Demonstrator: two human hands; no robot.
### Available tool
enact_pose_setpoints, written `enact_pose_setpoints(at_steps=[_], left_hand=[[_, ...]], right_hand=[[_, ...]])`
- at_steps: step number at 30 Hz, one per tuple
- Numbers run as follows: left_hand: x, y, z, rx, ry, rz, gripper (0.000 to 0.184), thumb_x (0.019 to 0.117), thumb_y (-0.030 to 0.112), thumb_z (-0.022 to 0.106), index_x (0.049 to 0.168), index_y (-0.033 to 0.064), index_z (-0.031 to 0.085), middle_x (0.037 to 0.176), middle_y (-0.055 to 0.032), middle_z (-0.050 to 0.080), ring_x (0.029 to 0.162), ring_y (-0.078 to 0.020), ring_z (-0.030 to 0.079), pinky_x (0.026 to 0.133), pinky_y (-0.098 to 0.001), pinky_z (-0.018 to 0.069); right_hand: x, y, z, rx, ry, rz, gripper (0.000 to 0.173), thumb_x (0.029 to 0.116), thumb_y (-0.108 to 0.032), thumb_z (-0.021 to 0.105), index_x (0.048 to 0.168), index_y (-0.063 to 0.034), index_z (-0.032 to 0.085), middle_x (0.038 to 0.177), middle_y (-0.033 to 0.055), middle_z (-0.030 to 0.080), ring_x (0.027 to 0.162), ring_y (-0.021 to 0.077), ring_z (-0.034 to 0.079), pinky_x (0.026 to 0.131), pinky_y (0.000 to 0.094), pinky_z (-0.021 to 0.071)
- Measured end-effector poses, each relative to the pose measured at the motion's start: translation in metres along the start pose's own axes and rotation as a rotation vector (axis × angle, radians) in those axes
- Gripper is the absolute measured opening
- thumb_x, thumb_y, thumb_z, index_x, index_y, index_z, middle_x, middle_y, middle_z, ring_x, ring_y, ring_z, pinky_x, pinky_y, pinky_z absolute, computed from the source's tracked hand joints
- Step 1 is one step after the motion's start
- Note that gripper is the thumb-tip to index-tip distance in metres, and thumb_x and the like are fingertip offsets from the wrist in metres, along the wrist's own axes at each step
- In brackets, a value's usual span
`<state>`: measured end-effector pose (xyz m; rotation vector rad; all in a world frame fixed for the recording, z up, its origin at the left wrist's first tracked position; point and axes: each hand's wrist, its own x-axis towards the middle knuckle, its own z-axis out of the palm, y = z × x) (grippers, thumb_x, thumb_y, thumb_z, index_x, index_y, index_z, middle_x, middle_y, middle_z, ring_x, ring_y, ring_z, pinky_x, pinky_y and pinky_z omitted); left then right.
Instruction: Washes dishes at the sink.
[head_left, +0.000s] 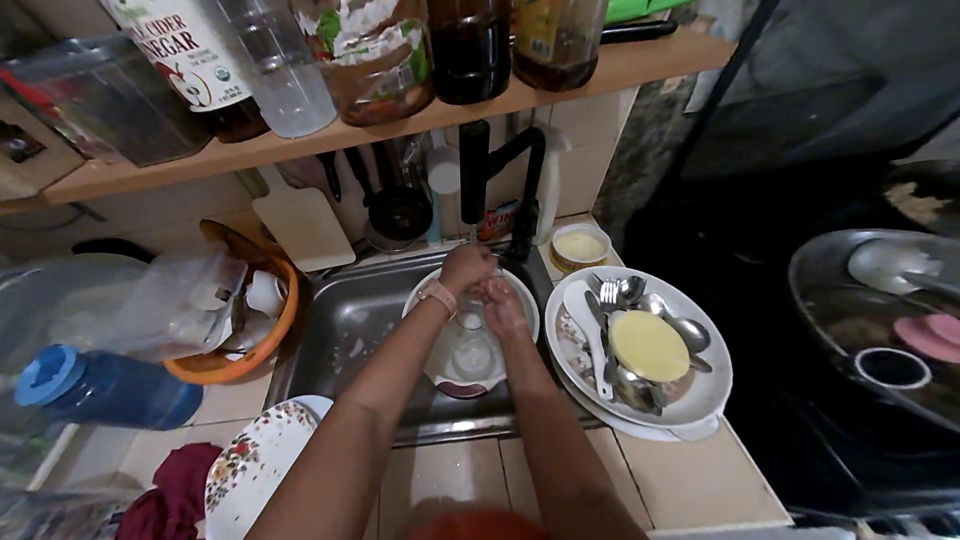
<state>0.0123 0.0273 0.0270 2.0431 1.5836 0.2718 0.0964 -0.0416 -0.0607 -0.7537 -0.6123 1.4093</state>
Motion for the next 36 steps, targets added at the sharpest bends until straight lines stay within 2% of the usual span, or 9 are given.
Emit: enact_pose_setpoints(at_steps=[5, 11, 15, 19, 22, 25, 29, 33, 36], left_hand=[[0.002, -0.008, -0.020, -0.499, -0.235, -0.287, 0.042, 0.1108, 0.036, 0.037, 0.122, 0.0045, 0.062, 0.101, -0.0098, 0.063, 0.081, -0.0177, 0.057, 0.072, -0.0369, 0.0501], [0.000, -0.031, 0.001, -1.164, -0.252, -0.408, 0.042, 0.1071, 0.046, 0.035, 0.110, 0.0113, 0.058, 0.080, -0.0036, 0.062, 0.064, -0.0147, 0.061, 0.057, -0.0321, 0.0532], [-0.003, -0.029, 0.017, -1.030, -0.150, -0.367, 0.041, 0.1070, 0.046, 0.042, 0.123, 0.0107, 0.057, 0.091, -0.0032, 0.059, 0.066, -0.0115, 0.055, 0.058, -0.0289, 0.0492], [-0.002, -0.028, 0.025, -0.755, 0.049, -0.302, 0.052, 0.1050, 0.046, 0.054, 0.125, -0.0014, 0.064, 0.112, -0.0196, 0.065, 0.100, -0.0271, 0.061, 0.089, -0.0466, 0.0505], [-0.008, -0.029, 0.026, -0.546, 0.172, -0.191, 0.053, 0.1020, 0.045, 0.061, 0.112, -0.0070, 0.068, 0.110, -0.0276, 0.066, 0.104, -0.0387, 0.063, 0.095, -0.0585, 0.0478], [-0.016, -0.031, 0.021, -0.265, 0.022, 0.046, 0.043, 0.1030, 0.033, 0.062, 0.098, -0.0103, 0.066, 0.097, -0.0262, 0.065, 0.094, -0.0382, 0.063, 0.089, -0.0576, 0.0490], [-0.024, -0.033, 0.011, -0.005, -0.372, 0.288, 0.022, 0.0957, 0.008, 0.070, 0.110, -0.0088, 0.071, 0.110, -0.0266, 0.069, 0.107, -0.0389, 0.065, 0.100, -0.0586, 0.0471], [-0.040, -0.042, 0.010, -0.325, -0.287, 0.141, 0.022, 0.1016, 0.004, 0.059, 0.115, -0.0098, 0.069, 0.114, -0.0229, 0.069, 0.107, -0.0261, 0.065, 0.099, -0.0431, 0.0487], [-0.059, -0.060, 0.019, -0.825, -0.196, -0.121, 0.028, 0.1076, 0.021, 0.051, 0.128, 0.0028, 0.061, 0.111, -0.0086, 0.068, 0.092, -0.0121, 0.063, 0.082, -0.0324, 0.0523]], right_hand=[[0.000, 0.013, -0.016, 0.420, -0.072, 0.035, 0.037, 0.1039, -0.007, 0.030, 0.082, -0.0159, 0.058, 0.070, -0.0026, 0.067, 0.070, 0.0132, 0.067, 0.079, 0.0337, 0.0573], [0.010, 0.012, -0.004, 0.569, 0.151, 0.071, 0.035, 0.1119, -0.025, 0.028, 0.088, -0.0145, 0.051, 0.070, -0.0010, 0.060, 0.067, 0.0144, 0.064, 0.073, 0.0344, 0.0581], [0.014, 0.006, 0.017, 0.391, 0.468, 0.163, 0.040, 0.1097, -0.040, 0.039, 0.077, -0.0172, 0.045, 0.050, -0.0055, 0.040, 0.040, 0.0072, 0.042, 0.044, 0.0238, 0.0446], [0.007, 0.008, 0.014, 0.476, 0.358, 0.234, 0.053, 0.1081, -0.051, 0.029, 0.132, -0.0078, 0.049, 0.119, 0.0130, 0.059, 0.105, 0.0280, 0.061, 0.089, 0.0502, 0.0521], [0.009, 0.011, 0.014, 0.447, 0.370, 0.341, 0.066, 0.1041, -0.063, 0.023, 0.140, -0.0127, 0.045, 0.128, 0.0138, 0.057, 0.116, 0.0308, 0.058, 0.094, 0.0547, 0.0495], [0.014, 0.013, 0.009, 0.410, 0.385, 0.413, 0.064, 0.1032, -0.064, 0.026, 0.137, -0.0132, 0.046, 0.128, 0.0128, 0.057, 0.117, 0.0299, 0.058, 0.094, 0.0552, 0.0498], [0.024, 0.017, 0.004, 0.245, 0.395, 0.364, 0.053, 0.1050, -0.059, 0.026, 0.110, -0.0151, 0.054, 0.083, 0.0016, 0.055, 0.070, 0.0158, 0.056, 0.063, 0.0386, 0.0510], [0.031, 0.013, 0.006, 0.043, 0.338, 0.246, 0.049, 0.1104, -0.044, 0.030, 0.141, -0.0083, 0.045, 0.116, 0.0081, 0.057, 0.093, 0.0171, 0.057, 0.078, 0.0360, 0.0507], [0.037, 0.008, 0.005, -0.198, 0.282, 0.165, 0.045, 0.1099, -0.031, 0.045, 0.143, -0.0010, 0.047, 0.133, 0.0154, 0.057, 0.107, 0.0199, 0.058, 0.090, 0.0366, 0.0492]])
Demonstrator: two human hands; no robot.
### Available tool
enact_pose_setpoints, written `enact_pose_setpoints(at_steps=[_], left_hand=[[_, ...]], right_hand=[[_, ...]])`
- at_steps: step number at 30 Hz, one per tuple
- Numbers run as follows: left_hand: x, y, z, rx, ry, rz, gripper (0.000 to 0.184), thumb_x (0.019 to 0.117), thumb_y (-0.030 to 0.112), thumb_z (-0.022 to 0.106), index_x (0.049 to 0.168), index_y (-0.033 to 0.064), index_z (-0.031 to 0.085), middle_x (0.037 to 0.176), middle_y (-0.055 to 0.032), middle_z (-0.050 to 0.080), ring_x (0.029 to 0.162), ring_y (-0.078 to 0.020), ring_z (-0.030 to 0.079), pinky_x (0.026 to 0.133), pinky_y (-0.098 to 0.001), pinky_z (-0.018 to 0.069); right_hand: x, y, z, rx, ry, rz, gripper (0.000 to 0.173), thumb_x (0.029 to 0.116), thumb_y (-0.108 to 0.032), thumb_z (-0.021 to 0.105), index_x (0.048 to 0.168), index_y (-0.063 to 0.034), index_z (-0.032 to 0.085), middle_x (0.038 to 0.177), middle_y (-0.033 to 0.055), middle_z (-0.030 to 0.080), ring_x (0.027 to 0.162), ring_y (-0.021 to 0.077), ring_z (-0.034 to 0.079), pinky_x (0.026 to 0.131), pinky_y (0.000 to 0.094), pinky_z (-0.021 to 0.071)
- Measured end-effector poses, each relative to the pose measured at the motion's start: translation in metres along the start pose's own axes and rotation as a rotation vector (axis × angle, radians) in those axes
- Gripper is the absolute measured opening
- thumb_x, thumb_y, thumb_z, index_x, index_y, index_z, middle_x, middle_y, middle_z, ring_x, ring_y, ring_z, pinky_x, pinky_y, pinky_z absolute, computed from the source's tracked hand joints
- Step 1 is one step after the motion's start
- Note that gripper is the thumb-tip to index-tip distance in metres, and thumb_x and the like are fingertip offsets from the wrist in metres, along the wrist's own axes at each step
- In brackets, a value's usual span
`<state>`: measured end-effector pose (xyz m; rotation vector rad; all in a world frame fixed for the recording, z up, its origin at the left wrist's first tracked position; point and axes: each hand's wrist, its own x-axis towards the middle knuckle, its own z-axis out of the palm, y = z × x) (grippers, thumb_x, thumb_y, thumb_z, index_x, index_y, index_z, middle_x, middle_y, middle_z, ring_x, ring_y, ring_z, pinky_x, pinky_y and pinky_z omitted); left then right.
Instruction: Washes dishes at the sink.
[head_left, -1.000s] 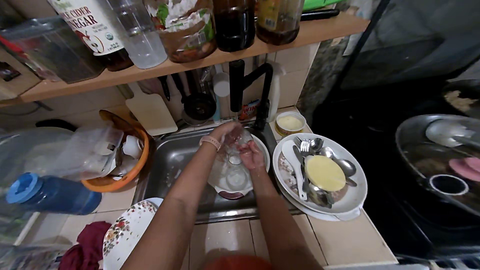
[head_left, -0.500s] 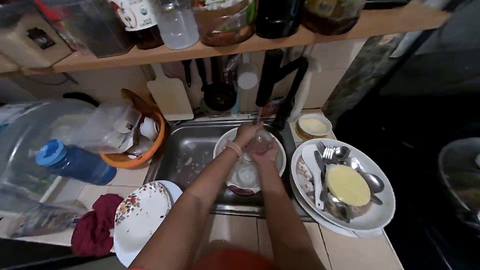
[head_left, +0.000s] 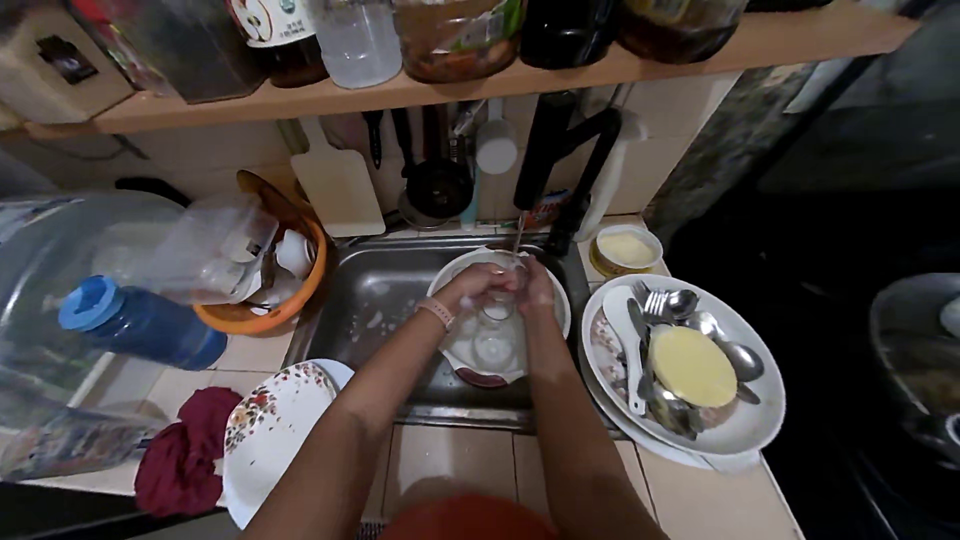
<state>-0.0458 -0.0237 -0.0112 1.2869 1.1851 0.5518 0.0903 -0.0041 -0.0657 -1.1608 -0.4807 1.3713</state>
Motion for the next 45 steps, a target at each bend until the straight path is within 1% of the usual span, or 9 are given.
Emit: enact_pose_setpoints(at_steps=[5, 9, 13, 16, 19, 26, 39, 43, 45], left_hand=[[0.009, -0.031, 0.003, -0.862, 0.142, -0.055, 0.025, 0.1102, 0.018, 0.037, 0.103, 0.0124, 0.060, 0.086, -0.0007, 0.064, 0.082, -0.0179, 0.067, 0.078, -0.0448, 0.0582], [-0.003, -0.035, 0.007, -1.079, 0.200, -0.020, 0.031, 0.1101, 0.020, 0.036, 0.090, 0.0161, 0.059, 0.082, 0.0008, 0.064, 0.083, -0.0179, 0.067, 0.081, -0.0478, 0.0583], [-0.022, -0.026, -0.021, -0.618, 0.228, 0.080, 0.019, 0.1087, 0.014, 0.041, 0.110, 0.0101, 0.059, 0.093, -0.0008, 0.066, 0.084, -0.0140, 0.065, 0.080, -0.0381, 0.0572], [-0.034, -0.014, -0.056, -0.280, 0.332, 0.109, 0.020, 0.1061, 0.009, 0.051, 0.120, -0.0039, 0.060, 0.098, -0.0079, 0.068, 0.082, -0.0112, 0.065, 0.077, -0.0309, 0.0570], [-0.047, -0.009, -0.092, -0.010, 0.444, 0.035, 0.023, 0.1050, 0.010, 0.056, 0.121, -0.0044, 0.062, 0.107, -0.0122, 0.067, 0.089, -0.0126, 0.062, 0.082, -0.0312, 0.0522], [-0.042, -0.064, -0.144, 0.655, 0.543, -0.306, 0.032, 0.1001, 0.020, 0.065, 0.118, -0.0066, 0.067, 0.120, -0.0319, 0.065, 0.115, -0.0492, 0.062, 0.098, -0.0668, 0.0460], [-0.026, -0.113, -0.164, 0.948, 0.467, -0.559, 0.042, 0.1043, 0.026, 0.056, 0.130, -0.0068, 0.061, 0.139, -0.0285, 0.058, 0.133, -0.0435, 0.054, 0.109, -0.0638, 0.0410], [-0.032, -0.083, -0.145, 1.007, 0.500, -0.549, 0.048, 0.1031, 0.024, 0.059, 0.139, -0.0076, 0.055, 0.145, -0.0307, 0.052, 0.141, -0.0479, 0.044, 0.115, -0.0738, 0.0229], [-0.028, -0.061, -0.133, 0.971, 0.533, -0.417, 0.053, 0.1024, 0.027, 0.062, 0.140, -0.0080, 0.053, 0.146, -0.0330, 0.050, 0.140, -0.0498, 0.043, 0.115, -0.0707, 0.0259]], right_hand=[[-0.004, -0.011, 0.000, -0.059, -0.087, -0.089, 0.033, 0.1108, -0.019, 0.043, 0.130, 0.0036, 0.057, 0.118, 0.0129, 0.065, 0.097, 0.0116, 0.064, 0.084, 0.0270, 0.0537], [0.000, 0.003, 0.003, -0.158, -0.012, -0.032, 0.039, 0.1124, -0.020, 0.034, 0.132, 0.0070, 0.053, 0.114, 0.0182, 0.063, 0.092, 0.0195, 0.064, 0.081, 0.0350, 0.0552], [-0.009, 0.003, -0.006, -0.971, -0.216, 0.057, 0.040, 0.1080, -0.011, 0.049, 0.138, 0.0152, 0.048, 0.141, 0.0357, 0.051, 0.133, 0.0442, 0.051, 0.112, 0.0554, 0.0389], [-0.015, 0.000, -0.003, -1.413, -0.493, 0.186, 0.049, 0.1032, -0.021, 0.062, 0.139, 0.0120, 0.051, 0.145, 0.0323, 0.050, 0.139, 0.0421, 0.047, 0.116, 0.0546, 0.0342], [-0.014, 0.013, -0.002, -1.588, -0.582, 0.250, 0.052, 0.1022, -0.027, 0.064, 0.137, 0.0105, 0.055, 0.146, 0.0313, 0.050, 0.140, 0.0410, 0.046, 0.117, 0.0555, 0.0340], [-0.015, 0.026, -0.008, -1.616, -0.545, 0.230, 0.053, 0.1009, -0.029, 0.066, 0.136, 0.0093, 0.057, 0.147, 0.0299, 0.050, 0.142, 0.0404, 0.045, 0.118, 0.0545, 0.0340], [-0.011, 0.022, -0.013, -1.532, -0.477, 0.067, 0.052, 0.0960, -0.034, 0.071, 0.115, 0.0145, 0.065, 0.131, 0.0317, 0.059, 0.128, 0.0401, 0.056, 0.110, 0.0515, 0.0416], [-0.012, 0.021, -0.012, -1.576, -0.423, 0.049, 0.053, 0.0956, -0.035, 0.071, 0.117, 0.0128, 0.065, 0.136, 0.0305, 0.057, 0.134, 0.0398, 0.053, 0.112, 0.0515, 0.0404], [-0.012, 0.016, -0.015, -1.556, -0.386, 0.039, 0.053, 0.0972, -0.036, 0.068, 0.118, 0.0127, 0.065, 0.136, 0.0308, 0.058, 0.133, 0.0402, 0.053, 0.112, 0.0525, 0.0409]])
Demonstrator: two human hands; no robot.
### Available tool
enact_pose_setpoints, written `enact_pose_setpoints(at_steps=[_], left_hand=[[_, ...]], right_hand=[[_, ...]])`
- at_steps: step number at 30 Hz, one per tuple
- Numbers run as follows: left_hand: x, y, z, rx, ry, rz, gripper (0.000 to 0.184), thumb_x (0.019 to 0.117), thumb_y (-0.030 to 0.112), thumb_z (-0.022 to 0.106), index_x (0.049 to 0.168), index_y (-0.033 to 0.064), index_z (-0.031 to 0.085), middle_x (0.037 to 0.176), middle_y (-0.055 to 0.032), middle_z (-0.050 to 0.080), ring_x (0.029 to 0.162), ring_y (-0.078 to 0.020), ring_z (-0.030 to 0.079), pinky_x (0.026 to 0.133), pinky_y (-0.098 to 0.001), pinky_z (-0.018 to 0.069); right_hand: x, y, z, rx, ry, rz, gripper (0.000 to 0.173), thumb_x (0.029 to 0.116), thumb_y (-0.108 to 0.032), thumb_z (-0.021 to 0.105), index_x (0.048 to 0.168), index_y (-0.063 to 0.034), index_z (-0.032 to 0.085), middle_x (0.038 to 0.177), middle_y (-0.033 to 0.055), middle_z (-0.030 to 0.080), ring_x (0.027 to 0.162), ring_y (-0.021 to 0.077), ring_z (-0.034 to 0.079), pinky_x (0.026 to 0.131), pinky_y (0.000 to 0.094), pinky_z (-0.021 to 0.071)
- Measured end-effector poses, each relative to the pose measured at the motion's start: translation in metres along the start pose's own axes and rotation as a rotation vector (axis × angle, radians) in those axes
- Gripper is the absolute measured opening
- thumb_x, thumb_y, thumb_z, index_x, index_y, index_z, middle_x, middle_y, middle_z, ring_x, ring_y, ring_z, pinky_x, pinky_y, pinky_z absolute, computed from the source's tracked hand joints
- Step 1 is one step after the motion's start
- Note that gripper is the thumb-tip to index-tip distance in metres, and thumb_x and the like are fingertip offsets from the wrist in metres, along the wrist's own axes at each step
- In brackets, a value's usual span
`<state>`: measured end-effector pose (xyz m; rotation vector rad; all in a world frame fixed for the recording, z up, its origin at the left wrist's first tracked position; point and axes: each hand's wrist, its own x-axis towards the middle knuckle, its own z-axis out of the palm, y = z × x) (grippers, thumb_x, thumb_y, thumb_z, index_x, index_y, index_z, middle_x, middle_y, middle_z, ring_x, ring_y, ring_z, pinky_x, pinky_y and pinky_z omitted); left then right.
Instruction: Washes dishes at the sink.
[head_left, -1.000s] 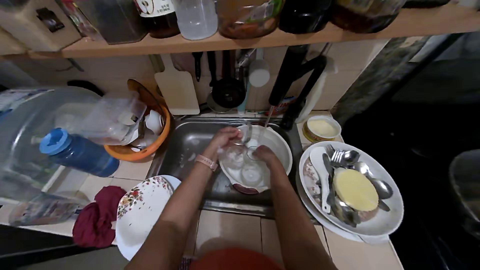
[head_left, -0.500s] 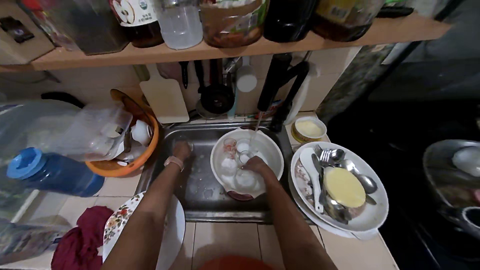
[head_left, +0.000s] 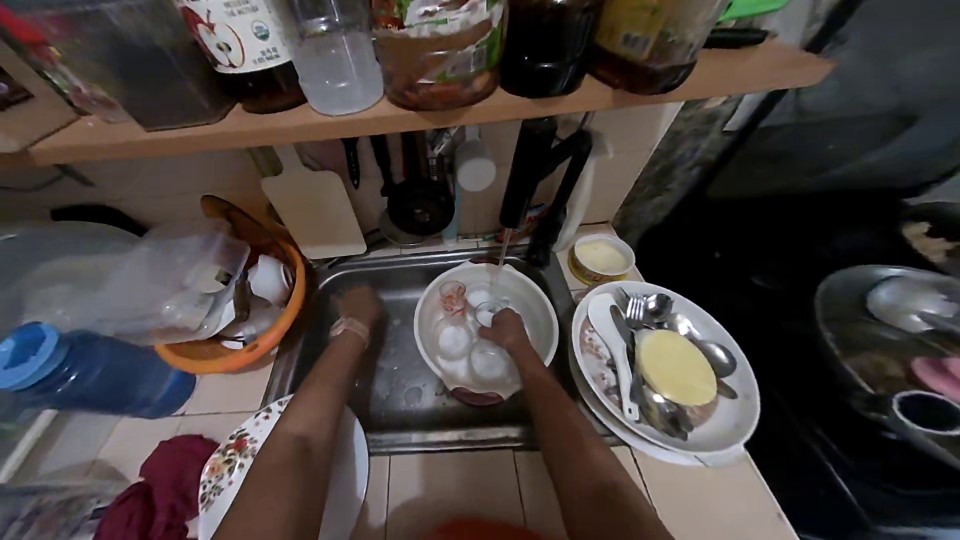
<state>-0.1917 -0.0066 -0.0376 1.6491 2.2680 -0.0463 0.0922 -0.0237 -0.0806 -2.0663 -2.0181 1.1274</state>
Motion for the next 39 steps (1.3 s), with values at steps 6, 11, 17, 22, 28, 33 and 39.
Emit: enact_pose_setpoints(at_steps=[6, 11, 17, 22, 28, 33, 39], left_hand=[[-0.007, 0.096, -0.021, -0.736, -0.099, 0.437, 0.036, 0.1082, 0.021, 0.053, 0.129, -0.0075, 0.061, 0.128, -0.0265, 0.063, 0.119, -0.0344, 0.061, 0.105, -0.0490, 0.0462], [-0.051, 0.166, -0.017, -1.109, -0.415, 0.474, 0.040, 0.1124, 0.029, 0.041, 0.129, -0.0038, 0.055, 0.109, -0.0111, 0.062, 0.089, -0.0104, 0.062, 0.082, -0.0273, 0.0538], [-0.076, 0.194, -0.016, -1.308, -0.582, 0.222, 0.049, 0.1134, 0.039, 0.030, 0.116, -0.0018, 0.057, 0.091, -0.0051, 0.057, 0.075, -0.0098, 0.059, 0.074, -0.0257, 0.0539], [-0.075, 0.192, -0.013, -1.366, -0.645, 0.220, 0.039, 0.1132, 0.035, 0.033, 0.103, 0.0040, 0.055, 0.085, -0.0025, 0.057, 0.073, -0.0102, 0.060, 0.075, -0.0258, 0.0552], [-0.083, 0.180, -0.021, -0.975, -0.643, 0.499, 0.030, 0.1116, 0.021, 0.042, 0.108, -0.0027, 0.059, 0.083, -0.0021, 0.061, 0.070, -0.0067, 0.063, 0.071, -0.0238, 0.0566], [-0.042, 0.171, -0.007, -0.601, -0.074, 0.637, 0.033, 0.1034, 0.016, 0.061, 0.126, -0.0075, 0.062, 0.124, -0.0279, 0.063, 0.114, -0.0376, 0.062, 0.101, -0.0513, 0.0485], [-0.078, 0.152, -0.024, -0.329, -0.143, 0.752, 0.022, 0.1004, 0.012, 0.066, 0.112, -0.0067, 0.068, 0.106, -0.0273, 0.068, 0.097, -0.0412, 0.067, 0.089, -0.0548, 0.0535]], right_hand=[[-0.012, 0.005, -0.005, 0.266, 0.316, -0.070, 0.043, 0.0936, -0.026, 0.075, 0.104, 0.0155, 0.068, 0.121, 0.0334, 0.063, 0.119, 0.0435, 0.061, 0.105, 0.0537, 0.0451], [-0.012, 0.008, -0.003, 0.552, 0.495, -0.011, 0.041, 0.0923, -0.025, 0.078, 0.089, 0.0142, 0.065, 0.093, 0.0263, 0.066, 0.090, 0.0327, 0.062, 0.086, 0.0493, 0.0489], [-0.005, -0.004, 0.000, 1.418, 0.227, 0.174, 0.041, 0.1080, -0.028, 0.052, 0.127, 0.0089, 0.055, 0.111, 0.0226, 0.063, 0.091, 0.0253, 0.065, 0.079, 0.0387, 0.0568], [-0.007, -0.013, -0.002, 1.890, -0.100, 0.157, 0.056, 0.1085, -0.055, 0.029, 0.135, -0.0098, 0.048, 0.119, 0.0154, 0.061, 0.104, 0.0269, 0.063, 0.086, 0.0450, 0.0551], [0.013, -0.002, 0.006, 2.024, -0.252, -0.033, 0.049, 0.1102, -0.039, 0.022, 0.095, -0.0091, 0.058, 0.074, 0.0079, 0.066, 0.065, 0.0200, 0.066, 0.060, 0.0357, 0.0581], [-0.002, -0.007, -0.008, 1.798, -0.170, -0.006, 0.040, 0.1102, -0.042, 0.035, 0.123, -0.0095, 0.054, 0.095, 0.0075, 0.066, 0.075, 0.0153, 0.065, 0.065, 0.0287, 0.0558], [0.015, -0.014, -0.005, 1.991, 0.102, 0.331, 0.044, 0.1072, -0.049, 0.042, 0.123, -0.0100, 0.052, 0.099, 0.0082, 0.058, 0.082, 0.0177, 0.060, 0.071, 0.0314, 0.0533]])
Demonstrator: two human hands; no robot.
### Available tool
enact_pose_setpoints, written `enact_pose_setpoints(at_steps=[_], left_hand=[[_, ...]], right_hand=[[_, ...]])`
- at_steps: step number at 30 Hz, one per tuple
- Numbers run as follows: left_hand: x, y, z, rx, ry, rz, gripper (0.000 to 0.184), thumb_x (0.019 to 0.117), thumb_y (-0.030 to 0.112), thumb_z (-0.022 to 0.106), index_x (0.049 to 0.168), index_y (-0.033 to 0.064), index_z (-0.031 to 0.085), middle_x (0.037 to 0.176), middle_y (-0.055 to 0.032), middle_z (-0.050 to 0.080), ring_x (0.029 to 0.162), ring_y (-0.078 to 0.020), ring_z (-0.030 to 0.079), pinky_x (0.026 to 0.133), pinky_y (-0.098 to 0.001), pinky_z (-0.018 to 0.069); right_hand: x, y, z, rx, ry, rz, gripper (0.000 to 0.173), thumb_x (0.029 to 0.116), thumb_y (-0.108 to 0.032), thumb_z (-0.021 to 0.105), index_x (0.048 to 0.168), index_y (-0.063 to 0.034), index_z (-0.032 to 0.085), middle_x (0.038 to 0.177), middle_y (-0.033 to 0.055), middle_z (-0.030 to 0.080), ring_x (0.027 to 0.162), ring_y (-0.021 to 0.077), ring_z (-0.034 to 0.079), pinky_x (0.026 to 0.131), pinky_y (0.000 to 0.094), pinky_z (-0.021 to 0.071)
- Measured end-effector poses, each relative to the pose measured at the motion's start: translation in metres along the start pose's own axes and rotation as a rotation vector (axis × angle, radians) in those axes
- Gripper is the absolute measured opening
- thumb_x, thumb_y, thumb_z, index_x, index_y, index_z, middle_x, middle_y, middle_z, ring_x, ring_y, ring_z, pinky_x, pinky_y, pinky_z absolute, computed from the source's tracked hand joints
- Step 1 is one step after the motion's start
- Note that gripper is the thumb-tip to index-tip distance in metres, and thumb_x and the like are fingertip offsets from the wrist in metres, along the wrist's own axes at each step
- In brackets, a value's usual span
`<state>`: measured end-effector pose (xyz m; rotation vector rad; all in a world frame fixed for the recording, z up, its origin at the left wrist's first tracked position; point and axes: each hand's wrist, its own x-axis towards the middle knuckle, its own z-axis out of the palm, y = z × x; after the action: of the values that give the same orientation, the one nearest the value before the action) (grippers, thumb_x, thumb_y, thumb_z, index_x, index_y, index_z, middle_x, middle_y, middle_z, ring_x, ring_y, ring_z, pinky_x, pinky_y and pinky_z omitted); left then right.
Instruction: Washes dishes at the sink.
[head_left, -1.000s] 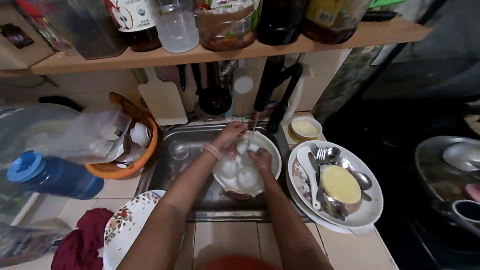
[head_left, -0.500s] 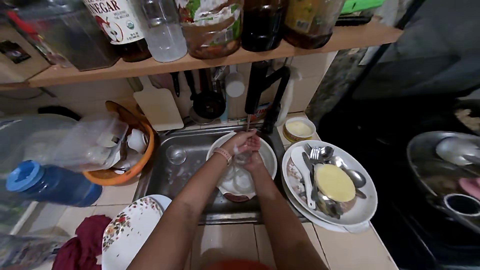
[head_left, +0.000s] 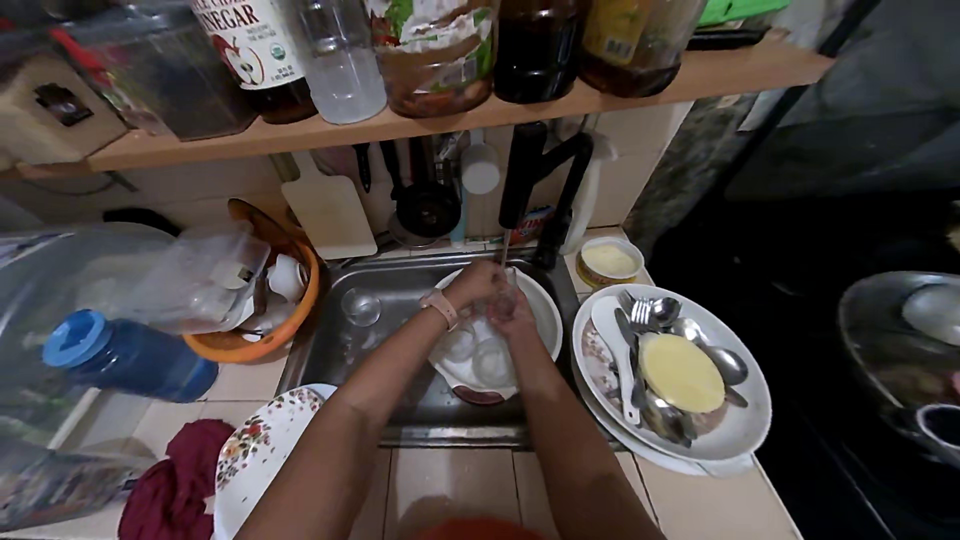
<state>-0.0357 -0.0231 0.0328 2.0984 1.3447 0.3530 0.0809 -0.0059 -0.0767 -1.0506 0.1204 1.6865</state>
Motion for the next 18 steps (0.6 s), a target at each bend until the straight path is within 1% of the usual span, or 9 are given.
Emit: enact_pose_setpoints(at_steps=[3, 5, 8, 10, 12, 13, 15, 17, 18], left_hand=[[0.018, -0.005, 0.005, 0.212, -0.180, 0.128, 0.022, 0.0954, -0.002, 0.065, 0.116, -0.0047, 0.071, 0.109, -0.0260, 0.070, 0.103, -0.0413, 0.067, 0.095, -0.0566, 0.0508], [0.035, -0.015, 0.014, 0.368, -0.266, 0.190, 0.020, 0.0942, -0.002, 0.065, 0.112, -0.0014, 0.073, 0.107, -0.0232, 0.072, 0.104, -0.0405, 0.068, 0.095, -0.0583, 0.0513], [0.042, -0.014, 0.025, 0.451, -0.300, 0.156, 0.019, 0.0988, 0.000, 0.060, 0.113, -0.0029, 0.072, 0.116, -0.0248, 0.069, 0.114, -0.0425, 0.064, 0.098, -0.0596, 0.0493], [0.044, -0.011, 0.031, 0.400, -0.236, 0.085, 0.022, 0.0993, 0.001, 0.059, 0.118, -0.0069, 0.068, 0.123, -0.0273, 0.065, 0.119, -0.0448, 0.061, 0.100, -0.0599, 0.0487], [0.040, -0.002, 0.033, 0.299, -0.180, -0.029, 0.025, 0.1000, 0.000, 0.057, 0.122, -0.0094, 0.064, 0.126, -0.0295, 0.063, 0.119, -0.0458, 0.061, 0.101, -0.0591, 0.0487], [0.031, 0.008, 0.029, 0.207, -0.167, -0.131, 0.027, 0.1025, 0.001, 0.053, 0.126, -0.0102, 0.061, 0.129, -0.0303, 0.061, 0.122, -0.0451, 0.059, 0.103, -0.0576, 0.0473], [0.007, 0.029, 0.016, 0.007, -0.169, -0.423, 0.036, 0.1071, 0.001, 0.044, 0.139, -0.0126, 0.050, 0.145, -0.0314, 0.050, 0.137, -0.0415, 0.047, 0.115, -0.0514, 0.0359], [0.008, 0.027, 0.022, -0.071, -0.071, -0.522, 0.036, 0.1028, -0.004, 0.051, 0.137, -0.0141, 0.051, 0.142, -0.0325, 0.051, 0.132, -0.0410, 0.050, 0.111, -0.0483, 0.0390], [0.009, 0.026, 0.026, 0.001, -0.074, -0.516, 0.037, 0.1028, -0.001, 0.052, 0.138, -0.0131, 0.052, 0.144, -0.0330, 0.051, 0.135, -0.0437, 0.049, 0.113, -0.0515, 0.0377]], right_hand=[[-0.001, -0.001, 0.009, 0.094, 0.027, -0.070, 0.044, 0.1093, -0.043, 0.039, 0.136, -0.0082, 0.046, 0.116, 0.0124, 0.056, 0.099, 0.0224, 0.059, 0.083, 0.0376, 0.0530], [-0.003, -0.004, 0.016, 0.128, -0.013, -0.084, 0.046, 0.1089, -0.043, 0.041, 0.140, -0.0082, 0.044, 0.123, 0.0138, 0.055, 0.107, 0.0244, 0.058, 0.089, 0.0413, 0.0523], [-0.007, -0.007, 0.027, 0.135, -0.086, -0.150, 0.035, 0.1064, -0.037, 0.048, 0.128, -0.0087, 0.051, 0.107, 0.0103, 0.061, 0.094, 0.0210, 0.062, 0.080, 0.0411, 0.0541], [-0.003, -0.009, 0.028, 0.092, -0.155, -0.181, 0.028, 0.1062, -0.036, 0.048, 0.115, -0.0101, 0.057, 0.091, 0.0059, 0.062, 0.080, 0.0172, 0.063, 0.071, 0.0375, 0.0547], [-0.003, -0.012, 0.029, 0.055, -0.192, -0.166, 0.026, 0.1058, -0.034, 0.047, 0.110, -0.0107, 0.058, 0.086, 0.0051, 0.064, 0.075, 0.0158, 0.064, 0.066, 0.0350, 0.0552], [-0.013, -0.015, 0.033, 0.015, -0.150, -0.155, 0.027, 0.1064, -0.032, 0.045, 0.111, -0.0092, 0.059, 0.087, 0.0070, 0.065, 0.075, 0.0162, 0.065, 0.066, 0.0338, 0.0558], [-0.054, -0.026, 0.043, -0.111, -0.038, -0.088, 0.036, 0.1133, -0.021, 0.033, 0.134, 0.0036, 0.049, 0.112, 0.0211, 0.059, 0.094, 0.0255, 0.058, 0.085, 0.0388, 0.0499], [-0.058, -0.023, 0.047, -0.110, 0.029, -0.101, 0.037, 0.1143, -0.020, 0.026, 0.135, 0.0049, 0.044, 0.108, 0.0169, 0.052, 0.089, 0.0215, 0.053, 0.080, 0.0337, 0.0481], [-0.043, -0.017, 0.040, -0.064, 0.005, -0.163, 0.033, 0.1140, -0.022, 0.029, 0.128, 0.0028, 0.047, 0.097, 0.0119, 0.050, 0.079, 0.0173, 0.052, 0.071, 0.0299, 0.0485]])
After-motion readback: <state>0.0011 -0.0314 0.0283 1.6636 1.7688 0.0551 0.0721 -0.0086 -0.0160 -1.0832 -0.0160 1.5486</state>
